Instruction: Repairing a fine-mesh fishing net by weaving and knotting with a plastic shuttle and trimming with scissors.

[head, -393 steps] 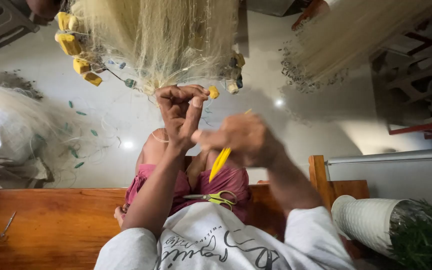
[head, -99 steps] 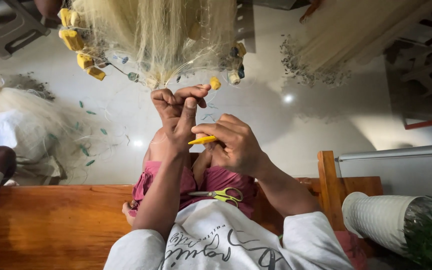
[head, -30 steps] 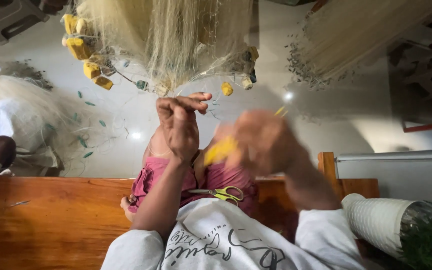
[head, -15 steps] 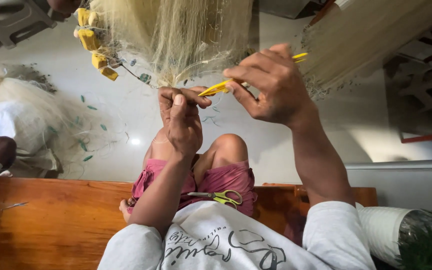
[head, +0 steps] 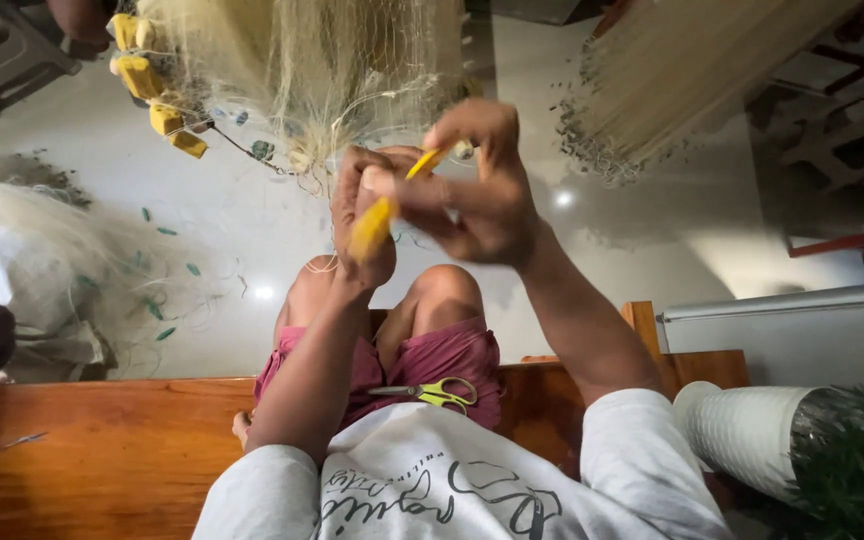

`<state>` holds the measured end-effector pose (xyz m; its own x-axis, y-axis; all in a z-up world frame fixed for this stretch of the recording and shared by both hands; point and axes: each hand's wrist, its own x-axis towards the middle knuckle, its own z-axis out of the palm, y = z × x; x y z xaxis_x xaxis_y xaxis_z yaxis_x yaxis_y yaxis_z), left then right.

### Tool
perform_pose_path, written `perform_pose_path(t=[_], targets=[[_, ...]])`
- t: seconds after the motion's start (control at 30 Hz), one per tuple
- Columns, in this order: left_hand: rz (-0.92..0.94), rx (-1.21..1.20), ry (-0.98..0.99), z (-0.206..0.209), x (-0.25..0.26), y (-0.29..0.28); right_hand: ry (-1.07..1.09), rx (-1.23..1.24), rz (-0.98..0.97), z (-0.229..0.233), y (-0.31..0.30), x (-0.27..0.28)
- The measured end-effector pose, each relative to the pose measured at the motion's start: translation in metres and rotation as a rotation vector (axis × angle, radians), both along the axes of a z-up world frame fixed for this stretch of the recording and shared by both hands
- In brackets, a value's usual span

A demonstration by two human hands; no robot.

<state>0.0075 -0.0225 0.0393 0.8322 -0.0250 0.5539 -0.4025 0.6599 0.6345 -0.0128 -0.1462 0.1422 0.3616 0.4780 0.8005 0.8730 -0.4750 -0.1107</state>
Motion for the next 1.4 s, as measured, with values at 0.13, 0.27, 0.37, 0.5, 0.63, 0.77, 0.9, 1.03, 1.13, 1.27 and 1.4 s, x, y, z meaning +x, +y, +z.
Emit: perform_pose_path(t=[0.13, 0.27, 0.37, 0.5, 0.63, 0.77, 0.9, 1.03, 1.13, 1.27, 1.4], targets=[[0.209, 0.276, -0.090, 0.018, -0.004, 0.004, -0.047, 0.235, 0.105, 0.011, 0.000, -0.023], [0.117, 0.147, -0.159, 0.019, -0.007, 0.003, 0.028, 0.775, 0.231, 0.004, -0.030, -0.045], [0.107, 0.120, -0.173, 0.015, -0.006, 0.006, 0.093, 0.868, 0.388, -0.007, -0.041, -0.072], [0.079, 0.121, -0.198, 0.013, -0.006, 0.009, 0.207, 0.776, 0.412, 0.008, -0.018, -0.109], [0.062, 0.102, -0.164, 0.002, -0.007, 0.007, 0.262, 0.920, 0.483, -0.047, -0.006, -0.134], [0.110, 0.057, -0.138, -0.005, -0.007, 0.002, 0.725, 1.124, 0.444, -0.111, 0.000, -0.164], [0.262, 0.099, -0.208, -0.014, -0.002, -0.002, 0.840, 0.905, 0.351, -0.060, 0.041, -0.140], [0.265, 0.088, -0.232, -0.017, -0.002, -0.002, 0.750, 1.116, 0.451, -0.095, 0.018, -0.136], [0.175, 0.057, -0.208, -0.026, -0.004, 0.002, 0.707, 0.863, 0.478, -0.075, 0.014, -0.134], [0.177, 0.036, -0.208, -0.048, 0.001, 0.001, 0.478, 0.276, 0.529, -0.031, 0.014, -0.130], [0.196, -0.053, -0.127, -0.045, -0.001, -0.001, 0.228, -0.038, 0.110, 0.011, -0.004, -0.129]])
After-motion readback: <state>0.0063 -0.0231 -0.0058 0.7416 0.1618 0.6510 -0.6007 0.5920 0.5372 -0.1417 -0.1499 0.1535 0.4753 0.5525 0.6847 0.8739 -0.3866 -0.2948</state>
